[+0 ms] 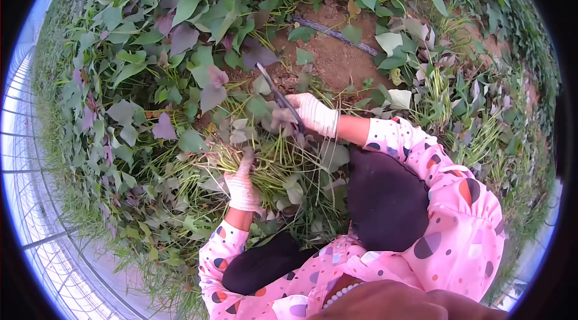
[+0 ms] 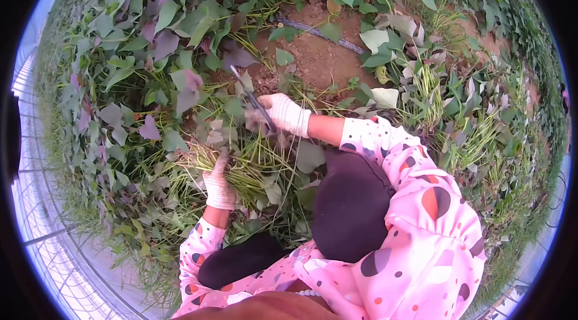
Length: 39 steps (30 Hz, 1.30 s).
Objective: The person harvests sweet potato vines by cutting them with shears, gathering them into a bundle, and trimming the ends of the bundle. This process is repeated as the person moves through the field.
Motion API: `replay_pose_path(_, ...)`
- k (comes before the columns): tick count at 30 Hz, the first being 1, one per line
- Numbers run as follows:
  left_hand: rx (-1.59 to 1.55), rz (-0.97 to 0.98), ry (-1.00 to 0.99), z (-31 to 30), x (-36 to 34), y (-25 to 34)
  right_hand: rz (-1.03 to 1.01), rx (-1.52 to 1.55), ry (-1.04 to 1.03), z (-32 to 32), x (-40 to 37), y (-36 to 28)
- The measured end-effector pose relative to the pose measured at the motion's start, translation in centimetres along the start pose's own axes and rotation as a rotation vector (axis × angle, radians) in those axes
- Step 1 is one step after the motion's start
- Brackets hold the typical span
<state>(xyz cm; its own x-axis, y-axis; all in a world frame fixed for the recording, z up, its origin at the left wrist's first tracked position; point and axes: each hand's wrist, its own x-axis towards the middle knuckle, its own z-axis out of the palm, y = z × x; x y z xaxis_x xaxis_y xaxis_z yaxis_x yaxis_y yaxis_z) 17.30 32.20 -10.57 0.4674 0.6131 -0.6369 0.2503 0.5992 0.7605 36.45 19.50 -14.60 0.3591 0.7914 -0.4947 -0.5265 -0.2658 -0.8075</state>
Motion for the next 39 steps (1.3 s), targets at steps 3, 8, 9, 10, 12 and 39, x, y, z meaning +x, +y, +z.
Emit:
replay_pose_path(3, -0.086, -0.045, -0.047, -0.5, 0.0, 0.2, -0.051, 0.278, 0.23, -7.9, 3.5, 0.8)
replay_pose_path(8, 0.077, 0.071, -0.223, 0.0, -0.2, 1.0, -0.018, -0.35, 0.437, -14.7, 4.0, 2.2)
replay_pose_path(9, 0.026, 0.051, -0.219, 0.6, -0.7, 1.5, 0.065, -0.611, 0.478, -14.8, 4.1, 2.9)
replay_pose_path(10, 0.101, 0.056, -0.244, 0.0, -0.4, 1.6, 0.101, -0.793, 0.459, -14.9, 4.2, 3.6)
replay_pose_path(12, 0.092, 0.055, -0.3, 0.0, -0.8, 2.8, 0.026, -1.158, 0.525, -15.2, 3.7, 6.1)
replay_pose_path(39, -0.276, 0.604, -0.389, -4.1, -26.7, 12.4, -0.643, -0.755, -0.437, 20.9, -19.5, -20.9)
